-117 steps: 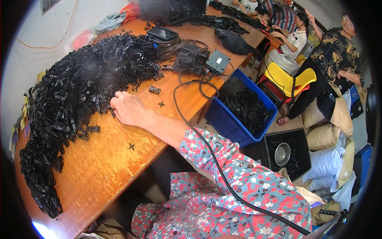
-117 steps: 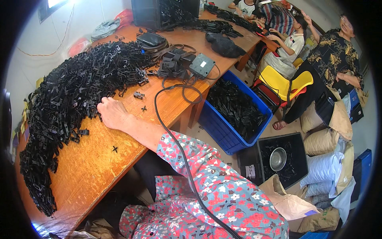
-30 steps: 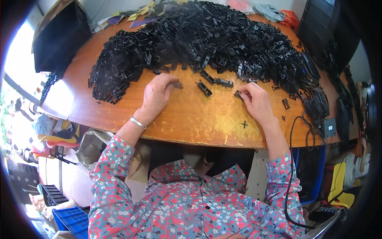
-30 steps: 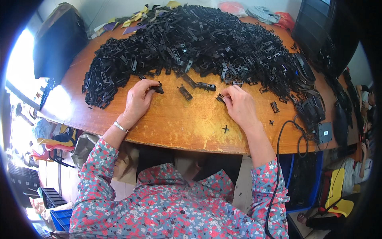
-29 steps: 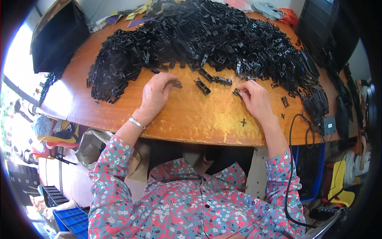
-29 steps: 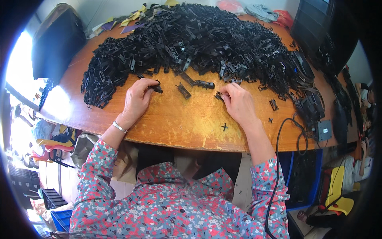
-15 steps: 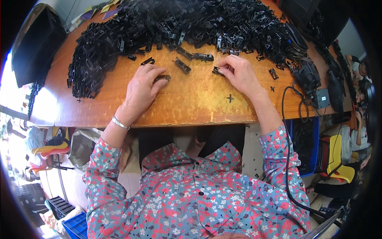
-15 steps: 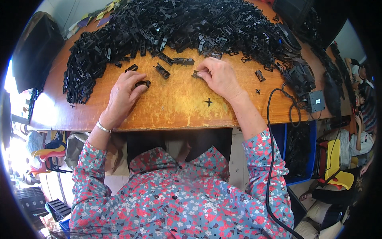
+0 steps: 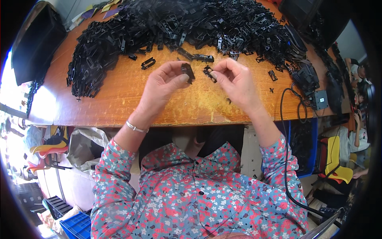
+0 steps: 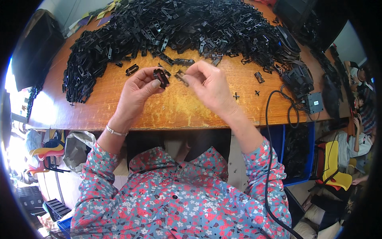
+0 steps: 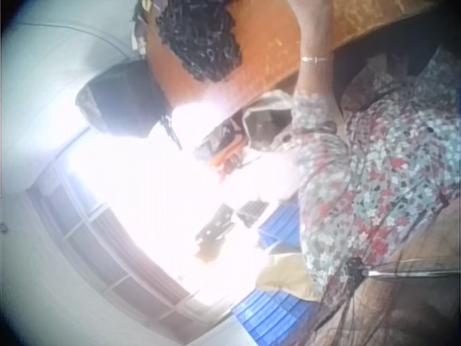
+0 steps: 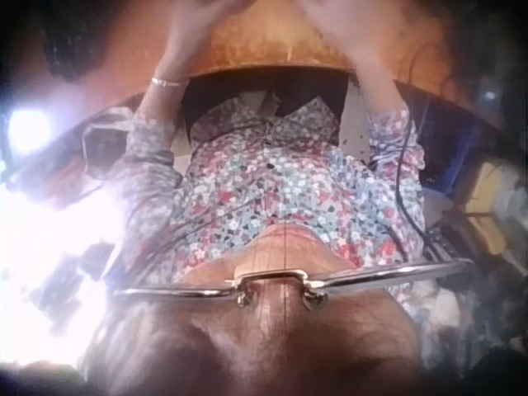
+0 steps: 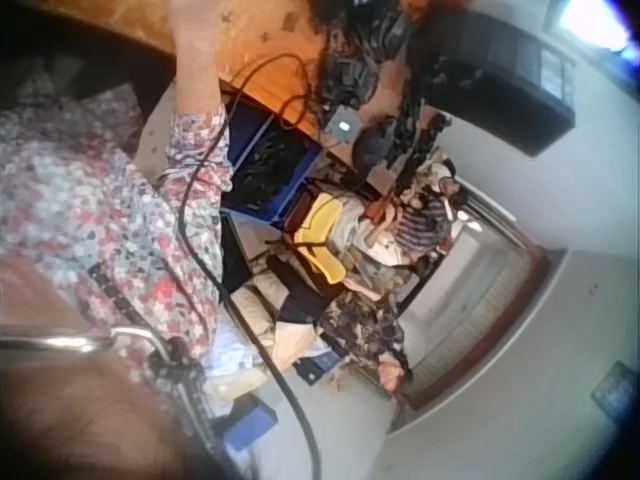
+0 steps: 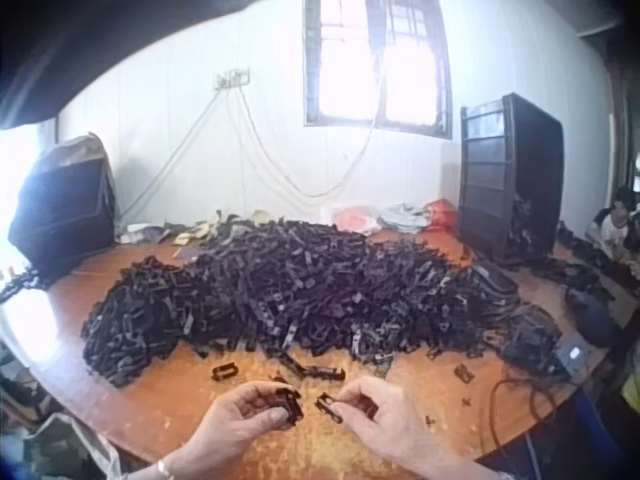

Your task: The person repeatedly picks up small plastic components from a pile on the table and assembles them together by hand.

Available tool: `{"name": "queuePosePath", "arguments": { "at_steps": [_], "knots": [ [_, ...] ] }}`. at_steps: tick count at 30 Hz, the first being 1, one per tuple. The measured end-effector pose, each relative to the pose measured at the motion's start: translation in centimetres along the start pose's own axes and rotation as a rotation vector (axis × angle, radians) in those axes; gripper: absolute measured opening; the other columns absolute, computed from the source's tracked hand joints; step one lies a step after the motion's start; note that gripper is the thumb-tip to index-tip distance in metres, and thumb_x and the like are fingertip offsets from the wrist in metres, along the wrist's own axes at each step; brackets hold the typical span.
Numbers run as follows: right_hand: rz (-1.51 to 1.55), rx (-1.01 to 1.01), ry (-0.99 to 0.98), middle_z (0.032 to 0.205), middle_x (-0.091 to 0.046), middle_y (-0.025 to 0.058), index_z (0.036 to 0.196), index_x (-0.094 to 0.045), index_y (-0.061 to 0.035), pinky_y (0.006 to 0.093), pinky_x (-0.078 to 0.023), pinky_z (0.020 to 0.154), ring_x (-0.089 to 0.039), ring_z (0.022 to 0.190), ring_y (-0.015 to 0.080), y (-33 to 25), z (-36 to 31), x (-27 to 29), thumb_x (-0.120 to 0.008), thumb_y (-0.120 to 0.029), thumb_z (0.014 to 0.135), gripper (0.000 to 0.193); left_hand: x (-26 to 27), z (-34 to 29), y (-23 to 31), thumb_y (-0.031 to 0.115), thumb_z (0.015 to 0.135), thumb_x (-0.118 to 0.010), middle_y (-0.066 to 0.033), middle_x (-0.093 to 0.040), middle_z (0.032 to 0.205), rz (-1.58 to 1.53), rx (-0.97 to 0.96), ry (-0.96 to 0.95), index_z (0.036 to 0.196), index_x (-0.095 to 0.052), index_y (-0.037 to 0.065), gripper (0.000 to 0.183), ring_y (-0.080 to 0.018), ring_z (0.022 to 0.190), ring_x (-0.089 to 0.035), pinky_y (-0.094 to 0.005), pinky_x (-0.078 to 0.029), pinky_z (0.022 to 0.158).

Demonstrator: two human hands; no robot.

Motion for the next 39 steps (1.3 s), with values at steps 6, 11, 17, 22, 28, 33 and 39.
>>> {"name": "queuePosePath", "arguments": {
  "at_steps": [6,11,17,22,28,33,39],
  "knots": [
    [0.101,-0.039,0.048,0.083,-0.070,0.0005,0.102,-0.069,-0.0010,0.0238,-0.047,0.061,-0.059,0.070,0.0036,-1.4,-2.0,-2.0,-0.076,-0.006,0.095,0.011,-3.0,-1.0,-0.3,0.014,0.102,-0.072,-0.0070,-0.070,0.123,-0.227,0.011,-0.057,0.137,-0.060,0.001,0.039,-0.0143,0.110,-0.068,-0.0314,-0.058,0.096],
    [0.075,0.129,0.128,0.083,-0.068,0.0033,0.099,-0.069,0.0003,0.0240,-0.048,0.059,-0.062,0.069,0.0065,-1.9,-2.3,-2.2,-0.077,-0.002,0.093,0.010,-3.8,-1.7,-0.3,0.007,0.102,-0.068,-0.0080,-0.069,0.124,-0.185,-0.014,-0.034,0.137,-0.059,-0.001,0.037,-0.0150,0.110,-0.068,-0.0318,-0.058,0.097],
    [-0.046,0.121,0.160,0.086,-0.067,0.0130,0.103,-0.070,0.0012,0.0332,-0.056,0.066,-0.071,0.078,0.0170,-1.4,-4.0,-2.2,-0.075,-0.004,0.091,0.013,-6.0,-3.0,0.6,0.002,0.105,-0.061,-0.0068,-0.068,0.118,0.304,-0.097,0.003,0.141,-0.058,-0.004,0.036,-0.0113,0.110,-0.064,-0.0277,-0.054,0.095],
    [0.494,-0.175,-0.028,0.089,-0.070,0.0005,0.115,-0.068,0.0021,0.0232,-0.049,0.059,-0.064,0.073,0.0060,-0.1,-5.6,-3.1,-0.072,-0.010,0.100,0.020,-7.0,-4.2,0.4,0.011,0.112,-0.052,-0.0065,-0.069,0.108,0.110,-0.040,-0.028,0.146,-0.055,-0.001,0.036,-0.0091,0.079,-0.065,-0.0235,-0.055,0.069],
    [0.722,-0.433,-0.199,0.090,-0.070,0.0002,0.116,-0.070,-0.0022,0.0209,-0.042,0.055,-0.061,0.070,0.0055,-0.3,-6.9,-2.8,-0.075,-0.021,0.100,0.025,-7.2,-4.7,0.0,0.025,0.115,-0.047,-0.0062,-0.070,0.100,-0.102,0.142,-0.087,0.149,-0.054,0.002,0.042,-0.0063,0.067,-0.061,-0.0188,-0.047,0.054],
    [0.702,-0.339,-0.032,0.092,-0.069,0.0000,0.111,-0.069,-0.0070,0.0232,-0.050,0.058,-0.066,0.075,0.0085,-1.0,-6.4,-0.7,-0.072,-0.034,0.100,0.029,-5.7,-3.6,2.4,0.033,0.115,-0.044,-0.0045,-0.064,0.069,0.250,-0.010,-0.072,0.159,-0.040,0.002,0.054,-0.0109,0.050,-0.058,-0.0222,-0.045,0.046],
    [0.900,0.101,0.174,0.107,-0.073,0.0160,0.119,-0.063,-0.0004,0.0298,-0.063,0.066,-0.074,0.081,0.0181,-2.7,-5.9,8.9,-0.062,-0.035,0.107,0.037,-1.3,0.3,10.3,0.012,0.111,-0.052,-0.0031,-0.064,0.084,0.343,-0.456,0.232,0.139,-0.060,0.001,0.031,-0.0080,0.072,-0.058,-0.0219,-0.047,0.068]
  ]
}}
Point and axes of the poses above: each hand's wrist, its own z-axis towards the middle knuckle, its own x-axis out of the back of the hand, y = z × x, the point moved 4 cm from there along z, towards the middle knuckle
